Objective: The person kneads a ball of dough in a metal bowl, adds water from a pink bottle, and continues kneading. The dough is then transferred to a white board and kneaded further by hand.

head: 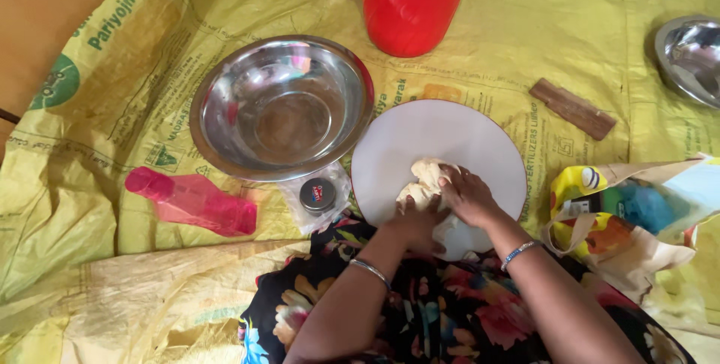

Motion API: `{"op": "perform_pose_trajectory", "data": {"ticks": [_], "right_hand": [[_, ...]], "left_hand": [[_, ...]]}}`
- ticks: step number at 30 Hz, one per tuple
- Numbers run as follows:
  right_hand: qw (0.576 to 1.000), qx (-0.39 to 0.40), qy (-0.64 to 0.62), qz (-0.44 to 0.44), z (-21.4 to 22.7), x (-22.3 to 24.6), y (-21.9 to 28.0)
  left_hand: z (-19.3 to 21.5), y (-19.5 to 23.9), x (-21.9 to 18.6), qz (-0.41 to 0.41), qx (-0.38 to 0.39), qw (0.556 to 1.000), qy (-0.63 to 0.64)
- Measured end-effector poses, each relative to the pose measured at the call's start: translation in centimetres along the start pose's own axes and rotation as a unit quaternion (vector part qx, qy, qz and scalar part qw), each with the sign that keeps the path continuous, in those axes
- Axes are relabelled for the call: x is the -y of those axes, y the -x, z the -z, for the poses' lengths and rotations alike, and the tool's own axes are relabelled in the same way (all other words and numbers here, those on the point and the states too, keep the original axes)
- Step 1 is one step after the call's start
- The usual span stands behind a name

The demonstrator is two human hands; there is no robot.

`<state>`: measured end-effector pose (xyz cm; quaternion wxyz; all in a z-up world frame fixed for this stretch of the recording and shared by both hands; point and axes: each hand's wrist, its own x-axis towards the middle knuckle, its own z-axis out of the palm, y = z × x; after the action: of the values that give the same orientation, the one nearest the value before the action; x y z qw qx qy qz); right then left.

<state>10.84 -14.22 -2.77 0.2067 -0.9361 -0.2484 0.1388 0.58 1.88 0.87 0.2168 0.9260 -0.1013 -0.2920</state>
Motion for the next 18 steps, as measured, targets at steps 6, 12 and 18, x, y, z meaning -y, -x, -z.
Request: {"op": "perform_pose_trajectory", "data": {"ticks": [6,12,18], "right_hand": [[0.994,-0.031,0.098,0.031,0.4,1.9,2.4],[0.992,-0.027,0.113,-0.056,1.4,4.5,1.9],[0.989,-0.061,0.122,-0.051,1.3,3.9,-0.3]], "left_hand": [[2.3,1.8,2.1,0.088,0.018,0.994,-0.063],[0.4,1.2,0.8,0.074,0.038,0.995,-0.056],[1.0,-0.8,0.0,0.114,0.108,0.984,-0.086]]}}
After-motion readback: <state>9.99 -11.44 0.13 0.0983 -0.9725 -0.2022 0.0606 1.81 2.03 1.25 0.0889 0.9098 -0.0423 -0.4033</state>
